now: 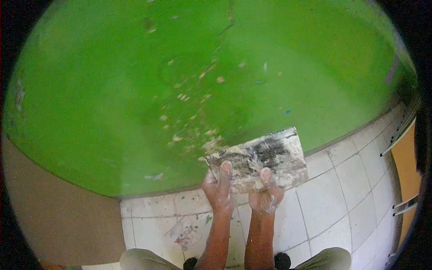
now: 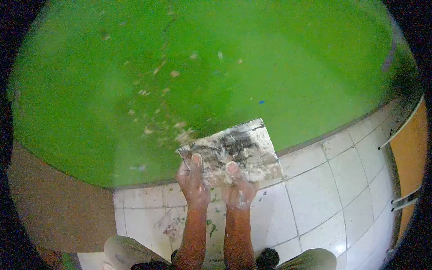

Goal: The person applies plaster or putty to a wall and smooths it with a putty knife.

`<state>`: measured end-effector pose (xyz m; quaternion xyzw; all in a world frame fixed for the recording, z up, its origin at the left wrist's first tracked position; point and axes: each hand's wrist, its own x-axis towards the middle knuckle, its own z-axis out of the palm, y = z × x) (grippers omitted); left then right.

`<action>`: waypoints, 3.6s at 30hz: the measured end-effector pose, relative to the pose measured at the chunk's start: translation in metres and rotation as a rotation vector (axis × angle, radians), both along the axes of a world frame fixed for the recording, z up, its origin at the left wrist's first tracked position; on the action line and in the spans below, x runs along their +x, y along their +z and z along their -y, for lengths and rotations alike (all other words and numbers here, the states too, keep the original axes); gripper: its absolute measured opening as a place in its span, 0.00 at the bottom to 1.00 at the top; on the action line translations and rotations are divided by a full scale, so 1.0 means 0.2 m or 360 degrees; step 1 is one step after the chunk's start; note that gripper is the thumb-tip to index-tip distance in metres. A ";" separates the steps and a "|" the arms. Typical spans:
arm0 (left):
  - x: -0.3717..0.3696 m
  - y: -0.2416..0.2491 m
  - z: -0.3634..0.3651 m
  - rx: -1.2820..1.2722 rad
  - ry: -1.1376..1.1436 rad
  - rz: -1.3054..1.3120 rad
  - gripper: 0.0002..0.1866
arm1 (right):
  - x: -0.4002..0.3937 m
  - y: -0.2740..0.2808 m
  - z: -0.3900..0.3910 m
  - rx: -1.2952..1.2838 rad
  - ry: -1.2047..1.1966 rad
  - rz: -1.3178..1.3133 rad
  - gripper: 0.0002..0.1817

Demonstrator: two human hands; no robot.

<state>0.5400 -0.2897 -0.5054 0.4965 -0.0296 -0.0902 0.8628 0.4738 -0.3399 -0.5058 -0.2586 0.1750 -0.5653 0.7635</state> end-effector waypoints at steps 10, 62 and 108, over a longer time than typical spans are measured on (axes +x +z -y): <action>0.26 1.05 0.08 0.0595 0.1224 0.1664 0.19 | -0.29 0.71 0.39 -0.0552 -0.0773 -0.0792 0.29; 0.42 1.77 0.21 0.1490 0.1562 0.2116 0.33 | 0.04 2.13 0.58 -0.3008 -0.1340 -0.1357 0.39; 0.68 1.65 -0.31 0.1537 0.1614 0.2079 0.32 | 0.30 2.10 0.04 -0.3136 -0.1246 -0.1370 0.34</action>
